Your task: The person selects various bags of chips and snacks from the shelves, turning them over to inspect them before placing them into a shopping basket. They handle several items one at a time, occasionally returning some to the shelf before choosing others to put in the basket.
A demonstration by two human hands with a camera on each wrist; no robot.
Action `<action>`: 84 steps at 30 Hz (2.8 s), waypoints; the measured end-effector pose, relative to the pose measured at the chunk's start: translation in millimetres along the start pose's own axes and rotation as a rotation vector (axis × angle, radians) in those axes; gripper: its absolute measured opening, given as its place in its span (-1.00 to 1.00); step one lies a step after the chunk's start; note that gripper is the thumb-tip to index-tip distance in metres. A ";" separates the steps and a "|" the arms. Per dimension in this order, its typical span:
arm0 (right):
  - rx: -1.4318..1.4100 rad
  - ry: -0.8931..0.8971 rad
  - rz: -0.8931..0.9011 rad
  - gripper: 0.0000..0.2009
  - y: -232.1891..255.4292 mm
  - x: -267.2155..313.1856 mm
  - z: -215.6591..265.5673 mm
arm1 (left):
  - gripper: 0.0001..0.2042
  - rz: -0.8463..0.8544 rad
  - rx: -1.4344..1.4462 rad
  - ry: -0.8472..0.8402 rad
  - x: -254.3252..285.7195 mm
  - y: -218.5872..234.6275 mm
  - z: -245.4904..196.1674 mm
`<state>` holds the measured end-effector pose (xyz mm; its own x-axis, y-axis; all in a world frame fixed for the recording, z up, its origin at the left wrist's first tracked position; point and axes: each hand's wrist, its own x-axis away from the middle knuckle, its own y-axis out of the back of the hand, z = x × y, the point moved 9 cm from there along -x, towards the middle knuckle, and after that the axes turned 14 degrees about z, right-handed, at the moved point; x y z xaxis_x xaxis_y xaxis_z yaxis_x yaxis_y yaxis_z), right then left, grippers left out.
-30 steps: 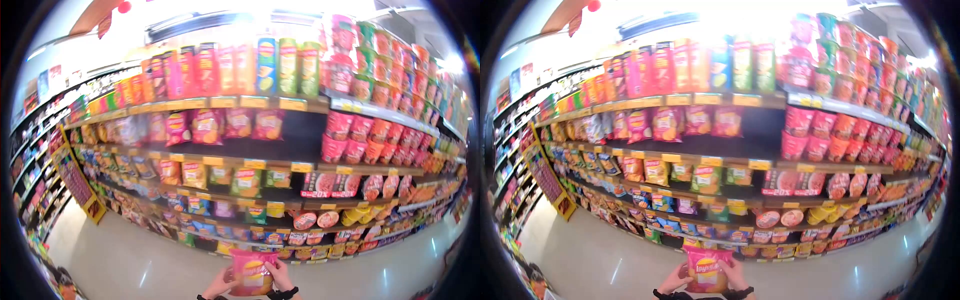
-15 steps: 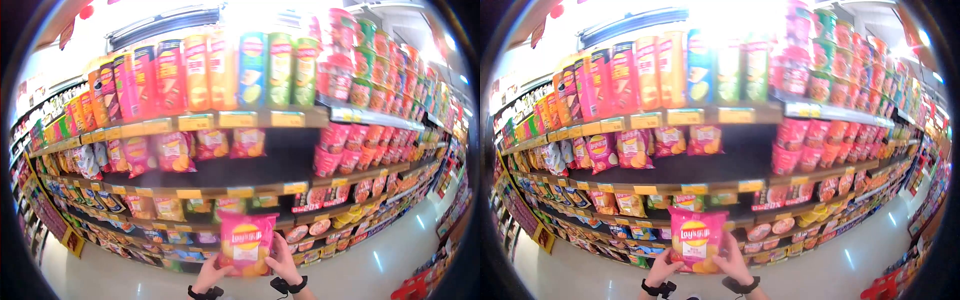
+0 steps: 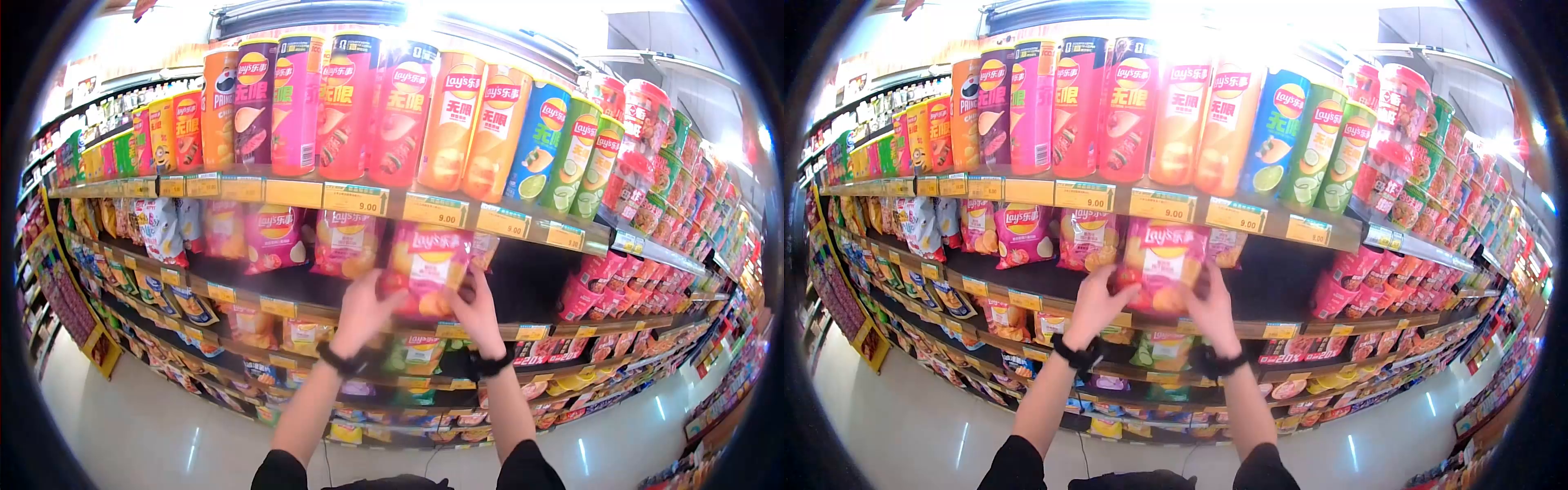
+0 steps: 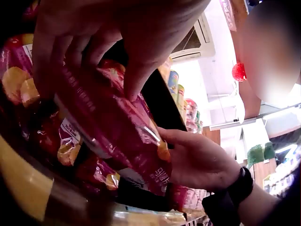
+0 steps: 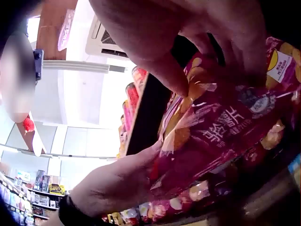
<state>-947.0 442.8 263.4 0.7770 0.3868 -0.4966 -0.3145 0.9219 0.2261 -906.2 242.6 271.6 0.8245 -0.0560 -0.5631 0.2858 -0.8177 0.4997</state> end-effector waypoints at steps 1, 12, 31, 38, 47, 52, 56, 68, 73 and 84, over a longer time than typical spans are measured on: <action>-0.007 -0.018 0.020 -0.44 1.1 -13.7 0.5 | -0.53 0.014 -0.034 0.058 -12.9 -1.6 8.5; 0.321 0.093 0.035 -0.30 3.6 -62.7 -33.3 | -0.59 -0.013 -0.164 0.225 -60.2 -45.2 36.7; 0.119 -0.476 1.252 -0.60 -165.0 357.2 -263.3 | -0.74 0.091 -0.234 1.202 510.6 -90.4 53.0; 0.062 0.068 1.658 -0.55 -217.7 359.8 -176.8 | -0.68 -0.226 -0.064 1.441 554.3 -99.3 -30.1; 0.097 0.164 1.524 -0.60 -256.6 334.8 -155.0 | -0.63 -0.131 -0.037 1.256 568.7 -106.6 -32.5; 0.170 0.128 1.868 -0.60 -282.9 411.5 -152.8 | -0.62 -0.262 -0.069 1.266 612.2 -83.3 -42.3; 0.068 0.195 2.045 -0.57 -303.6 454.5 -81.0 | -0.63 -0.345 -0.050 1.273 642.1 -59.4 -55.6; 0.031 0.502 2.108 -0.57 -390.1 530.7 -1.9 | -0.64 -0.741 0.134 1.121 761.7 -20.1 -69.1; 0.076 0.553 2.275 -0.56 -412.9 589.2 46.8 | -0.66 -0.937 0.138 1.129 833.1 -17.9 -87.2; 0.071 0.962 2.534 -0.59 -460.3 691.9 111.1 | -0.75 -1.583 0.212 1.148 959.6 -56.7 -156.8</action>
<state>-204.1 283.9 -91.1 -0.8887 0.0266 0.4578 0.2720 -0.7730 0.5731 -54.6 325.0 -193.9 -0.1707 0.9339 0.3141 0.9780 0.1994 -0.0612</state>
